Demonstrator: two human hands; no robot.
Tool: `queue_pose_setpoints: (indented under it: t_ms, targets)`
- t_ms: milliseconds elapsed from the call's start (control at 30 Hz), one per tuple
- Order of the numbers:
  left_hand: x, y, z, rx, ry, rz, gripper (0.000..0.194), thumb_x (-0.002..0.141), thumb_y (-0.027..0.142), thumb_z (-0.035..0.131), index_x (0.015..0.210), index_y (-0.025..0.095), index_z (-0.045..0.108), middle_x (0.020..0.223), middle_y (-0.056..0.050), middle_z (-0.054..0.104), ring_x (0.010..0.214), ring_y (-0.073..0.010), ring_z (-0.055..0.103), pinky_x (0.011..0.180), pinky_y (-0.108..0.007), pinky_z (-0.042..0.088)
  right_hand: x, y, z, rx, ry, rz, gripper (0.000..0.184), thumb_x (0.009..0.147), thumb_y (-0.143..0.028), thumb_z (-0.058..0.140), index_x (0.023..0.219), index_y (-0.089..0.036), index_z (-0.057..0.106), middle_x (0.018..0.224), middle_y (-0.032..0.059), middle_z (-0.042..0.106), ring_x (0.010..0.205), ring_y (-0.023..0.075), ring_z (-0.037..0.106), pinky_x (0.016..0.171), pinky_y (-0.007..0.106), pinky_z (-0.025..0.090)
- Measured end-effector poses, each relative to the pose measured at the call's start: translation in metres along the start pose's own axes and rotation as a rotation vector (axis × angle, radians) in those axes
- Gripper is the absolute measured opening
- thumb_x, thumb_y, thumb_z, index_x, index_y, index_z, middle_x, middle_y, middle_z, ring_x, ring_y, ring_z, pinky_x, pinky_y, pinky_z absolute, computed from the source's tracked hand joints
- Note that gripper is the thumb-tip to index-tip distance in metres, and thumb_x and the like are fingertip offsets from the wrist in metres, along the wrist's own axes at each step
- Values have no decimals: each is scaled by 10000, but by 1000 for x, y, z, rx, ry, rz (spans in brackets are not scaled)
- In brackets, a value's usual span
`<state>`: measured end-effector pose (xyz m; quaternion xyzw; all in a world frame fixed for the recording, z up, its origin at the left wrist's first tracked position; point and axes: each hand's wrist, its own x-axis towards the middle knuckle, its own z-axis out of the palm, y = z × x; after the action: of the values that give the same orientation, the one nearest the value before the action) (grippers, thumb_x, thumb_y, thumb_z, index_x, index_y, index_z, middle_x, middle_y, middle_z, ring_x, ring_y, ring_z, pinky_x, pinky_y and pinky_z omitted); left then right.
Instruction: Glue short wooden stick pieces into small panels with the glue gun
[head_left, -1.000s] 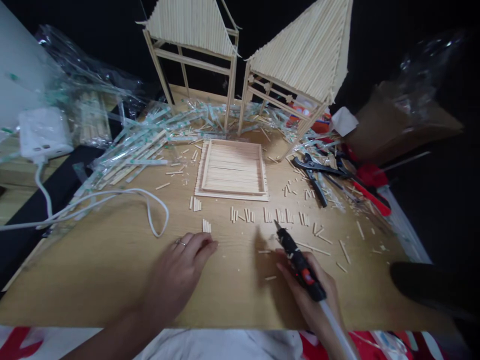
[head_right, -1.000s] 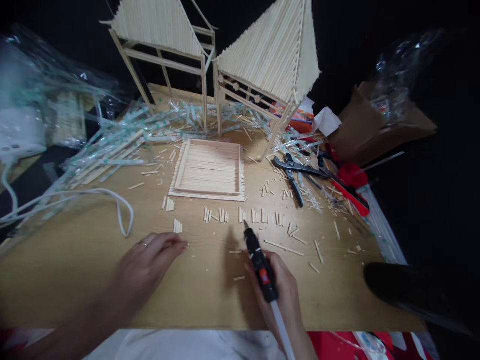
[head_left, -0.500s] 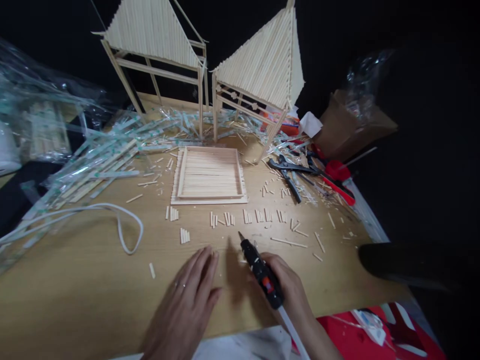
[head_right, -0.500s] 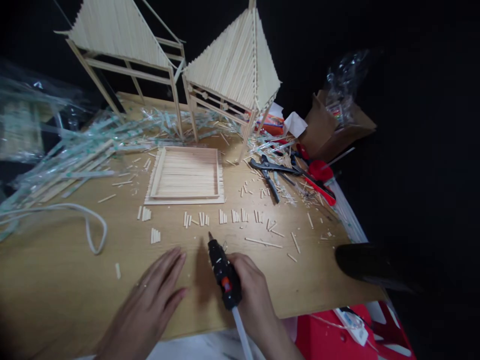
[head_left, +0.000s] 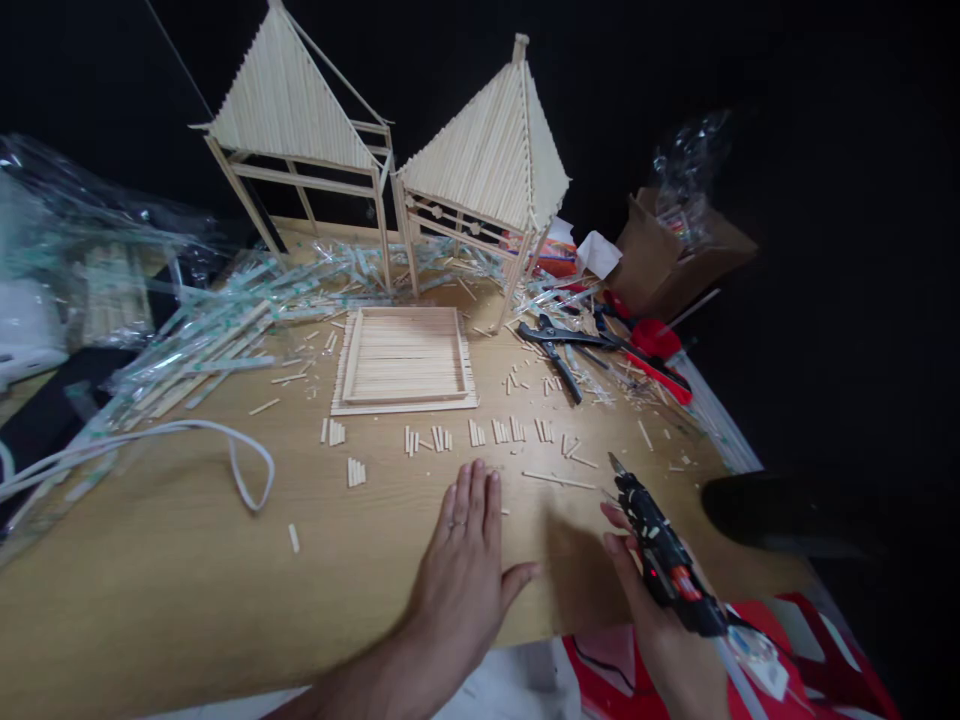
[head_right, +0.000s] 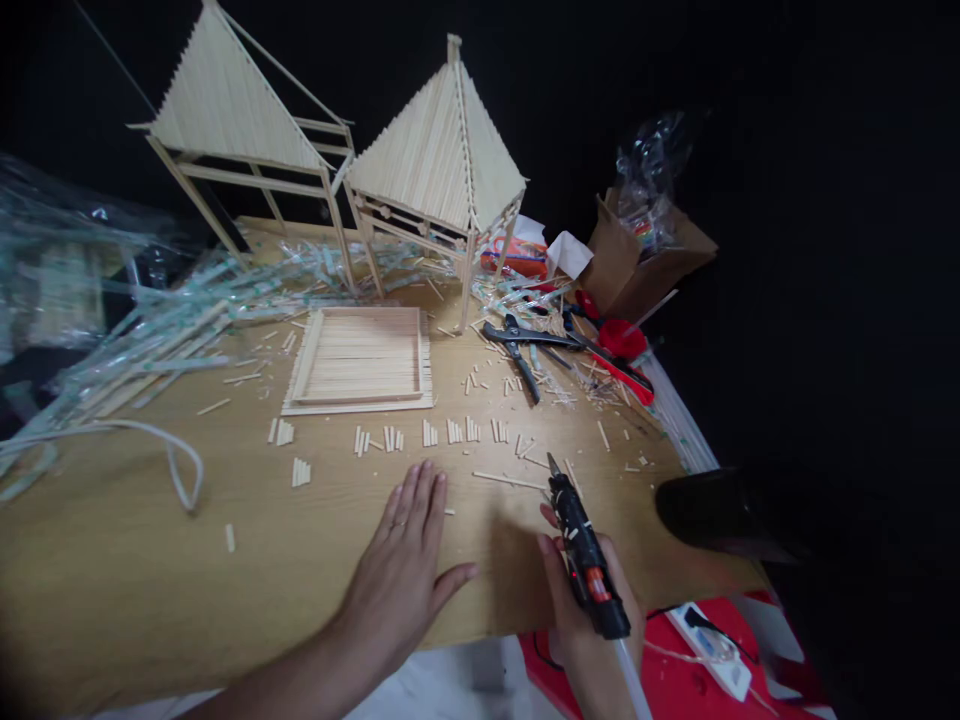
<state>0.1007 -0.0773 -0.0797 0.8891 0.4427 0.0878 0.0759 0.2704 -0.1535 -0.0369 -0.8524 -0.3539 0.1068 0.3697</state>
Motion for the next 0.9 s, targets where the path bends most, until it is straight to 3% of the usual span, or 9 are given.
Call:
queue_pose_setpoints:
  t_ms: [167, 333, 500, 600, 733, 833, 900]
  targets:
    - [31, 24, 0, -33, -64, -3, 910, 806, 594, 520, 1432, -2, 236, 1502, -244, 170, 1400, -350, 112, 1111, -495, 288, -4, 6, -3, 41, 32, 20, 380, 777, -539, 600, 968, -224, 693, 1022, 61, 728, 833, 252, 668, 709, 332, 496]
    - [33, 44, 14, -84, -64, 58, 918, 818, 606, 477, 1451, 12, 179, 1525, -211, 111, 1407, -332, 57, 1130, -478, 259, -2, 16, -7, 33, 50, 36, 374, 765, -543, 608, 931, -218, 688, 966, 72, 739, 788, 265, 672, 625, 345, 506]
    - [47, 68, 26, -117, -94, 123, 911, 820, 524, 498, 1452, -15, 124, 1527, -220, 45, 1406, -327, 2, 1146, -472, 223, -4, 25, -6, 147, 77, 25, 283, 791, -495, 592, 789, -218, 652, 949, 113, 736, 879, 284, 681, 720, 366, 533]
    - [68, 83, 30, -131, -139, 159, 855, 834, 448, 497, 1443, -33, 140, 1518, -243, 59, 1401, -336, 12, 1143, -478, 226, -3, 32, -6, 175, 85, 68, 300, 788, -497, 593, 832, -205, 643, 951, 115, 733, 915, 296, 672, 764, 391, 526]
    - [98, 105, 41, -143, -165, 214, 856, 822, 394, 515, 1435, -60, 128, 1512, -267, 43, 1400, -343, 12, 1149, -481, 205, 1, 43, -9, 130, 58, 14, 379, 790, -548, 549, 901, -205, 667, 1009, 118, 711, 1009, 323, 632, 862, 440, 487]
    - [127, 122, 49, -197, -231, 197, 855, 822, 383, 501, 1431, -75, 113, 1508, -277, 51, 1401, -355, 32, 1141, -504, 203, 1, 49, -13, 31, 85, 43, 365, 773, -550, 569, 897, -224, 674, 1000, 126, 712, 1001, 352, 626, 827, 465, 494]
    - [151, 131, 47, -240, -140, 210, 825, 847, 413, 476, 1421, -82, 150, 1512, -272, 76, 1408, -342, 12, 1151, -483, 183, 1, 52, -18, 15, 87, 41, 328, 766, -529, 592, 892, -240, 681, 962, 117, 724, 959, 352, 643, 768, 446, 521]
